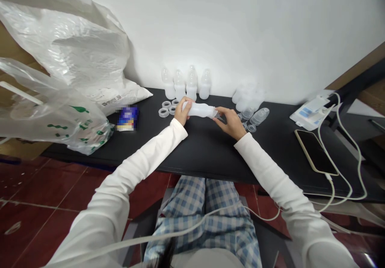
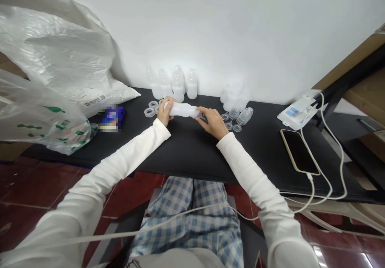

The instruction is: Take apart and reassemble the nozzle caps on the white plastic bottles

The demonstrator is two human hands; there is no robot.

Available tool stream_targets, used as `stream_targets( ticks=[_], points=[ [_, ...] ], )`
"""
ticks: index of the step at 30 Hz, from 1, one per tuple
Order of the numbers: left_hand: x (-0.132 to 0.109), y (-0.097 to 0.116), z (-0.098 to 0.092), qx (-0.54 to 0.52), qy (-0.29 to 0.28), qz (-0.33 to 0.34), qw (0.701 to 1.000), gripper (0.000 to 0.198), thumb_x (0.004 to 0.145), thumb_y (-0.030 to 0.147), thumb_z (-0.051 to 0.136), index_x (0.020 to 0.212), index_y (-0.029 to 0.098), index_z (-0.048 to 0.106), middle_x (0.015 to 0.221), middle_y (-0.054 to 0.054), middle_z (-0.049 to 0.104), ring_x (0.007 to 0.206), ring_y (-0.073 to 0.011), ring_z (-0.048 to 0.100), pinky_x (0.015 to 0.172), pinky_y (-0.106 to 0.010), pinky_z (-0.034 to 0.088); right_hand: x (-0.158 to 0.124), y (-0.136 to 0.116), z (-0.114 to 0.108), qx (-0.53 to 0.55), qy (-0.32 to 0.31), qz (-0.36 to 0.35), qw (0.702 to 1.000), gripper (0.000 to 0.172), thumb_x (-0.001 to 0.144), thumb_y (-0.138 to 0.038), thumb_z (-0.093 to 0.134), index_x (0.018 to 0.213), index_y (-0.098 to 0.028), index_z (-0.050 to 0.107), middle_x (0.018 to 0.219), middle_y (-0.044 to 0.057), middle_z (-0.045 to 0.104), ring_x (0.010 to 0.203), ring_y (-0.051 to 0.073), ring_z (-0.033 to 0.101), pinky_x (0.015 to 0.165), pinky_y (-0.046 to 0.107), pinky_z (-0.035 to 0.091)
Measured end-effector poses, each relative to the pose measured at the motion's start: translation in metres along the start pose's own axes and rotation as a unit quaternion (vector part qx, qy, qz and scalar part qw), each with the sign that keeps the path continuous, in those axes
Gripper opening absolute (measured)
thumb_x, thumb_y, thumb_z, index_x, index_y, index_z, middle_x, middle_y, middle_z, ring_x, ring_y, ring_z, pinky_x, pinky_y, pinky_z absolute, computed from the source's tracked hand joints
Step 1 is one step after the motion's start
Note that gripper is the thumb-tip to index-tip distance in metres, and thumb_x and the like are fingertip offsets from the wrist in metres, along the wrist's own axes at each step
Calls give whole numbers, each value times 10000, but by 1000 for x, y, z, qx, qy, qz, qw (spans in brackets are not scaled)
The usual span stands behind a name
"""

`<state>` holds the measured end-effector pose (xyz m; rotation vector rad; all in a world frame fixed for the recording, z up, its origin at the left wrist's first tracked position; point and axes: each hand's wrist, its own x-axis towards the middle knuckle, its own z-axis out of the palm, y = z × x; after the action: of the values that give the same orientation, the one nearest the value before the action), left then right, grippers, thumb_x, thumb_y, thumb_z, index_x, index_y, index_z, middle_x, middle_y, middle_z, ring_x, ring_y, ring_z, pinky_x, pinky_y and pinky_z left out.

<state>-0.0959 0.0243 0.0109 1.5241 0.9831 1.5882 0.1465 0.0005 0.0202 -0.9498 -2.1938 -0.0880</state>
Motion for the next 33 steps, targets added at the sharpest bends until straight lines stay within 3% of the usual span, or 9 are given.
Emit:
stream_targets(
  ticks=[7, 13, 18, 21, 24, 26, 28, 31, 33],
  points=[
    [1, 4, 0, -21, -20, -26, 999, 639, 739, 840, 608, 792, 205, 562, 567, 41, 446, 368, -44, 359, 331, -214, 186, 1, -5, -7, 20, 8, -3, 1000, 338, 990, -425, 554, 1273, -250, 613, 1151, 102, 729, 951, 248, 679, 833, 407, 520],
    [2, 11, -1, -24, -34, -68, 997, 682, 684, 883, 607, 766, 210, 537, 531, 48, 431, 358, -51, 340, 336, -224, 184, 0, -6, -3, 45, 24, 3, 999, 369, 991, -424, 555, 1321, -272, 615, 1183, 90, 732, 1004, 246, 686, 867, 417, 544],
    [3, 9, 1, -9, -41, -171, 984, 669, 727, 864, 566, 808, 200, 544, 478, 42, 480, 331, -69, 368, 316, -220, 177, -2, -4, -2, -8, 29, -35, 999, 272, 1034, -311, 468, 1169, -278, 703, 1242, 86, 730, 1105, 225, 692, 895, 390, 547],
    [3, 2, 3, -26, -47, -194, 980, 642, 772, 830, 541, 860, 194, 550, 451, 42, 502, 290, -73, 338, 297, -221, 183, -2, -4, -3, 8, 20, -26, 999, 293, 1029, -354, 479, 1216, -277, 690, 1251, 95, 728, 1115, 235, 690, 915, 404, 547],
    [3, -5, 4, -46, -61, -149, 986, 619, 764, 821, 572, 858, 210, 528, 437, 64, 463, 285, -81, 348, 290, -219, 201, -1, -9, -3, 63, 19, 26, 997, 414, 1016, -482, 473, 1337, -260, 611, 1185, 108, 741, 1041, 243, 699, 910, 430, 552],
    [2, -7, 4, -39, -67, -95, 992, 590, 775, 796, 600, 886, 220, 539, 463, 73, 443, 304, -83, 374, 305, -220, 245, 0, -13, -2, 117, 34, 81, 989, 496, 1017, -552, 423, 1385, -245, 550, 1022, 86, 758, 907, 222, 704, 863, 416, 560],
    [1, -6, 3, -6, -62, -20, 998, 554, 796, 751, 627, 954, 223, 575, 576, 46, 522, 362, -79, 438, 360, -230, 346, 1, -17, -3, 169, 48, 132, 976, 528, 1012, -603, 393, 1362, -233, 534, 830, 37, 733, 786, 201, 687, 800, 382, 556],
    [0, 1, 0, 74, -59, 111, 989, 569, 781, 717, 675, 1044, 216, 611, 894, -41, 659, 657, -145, 652, 622, -295, 549, 3, -16, -6, 186, 43, 176, 966, 522, 990, -673, 379, 1131, -231, 619, 653, -16, 646, 664, 173, 634, 729, 336, 519],
    [-1, 6, -2, 119, -72, 174, 975, 601, 768, 715, 688, 1082, 207, 619, 1035, -80, 676, 926, -225, 695, 834, -363, 570, 4, -12, -8, 142, 29, 182, 973, 582, 987, -707, 327, 850, -235, 639, 591, -14, 592, 622, 165, 582, 728, 341, 491]
  ],
)
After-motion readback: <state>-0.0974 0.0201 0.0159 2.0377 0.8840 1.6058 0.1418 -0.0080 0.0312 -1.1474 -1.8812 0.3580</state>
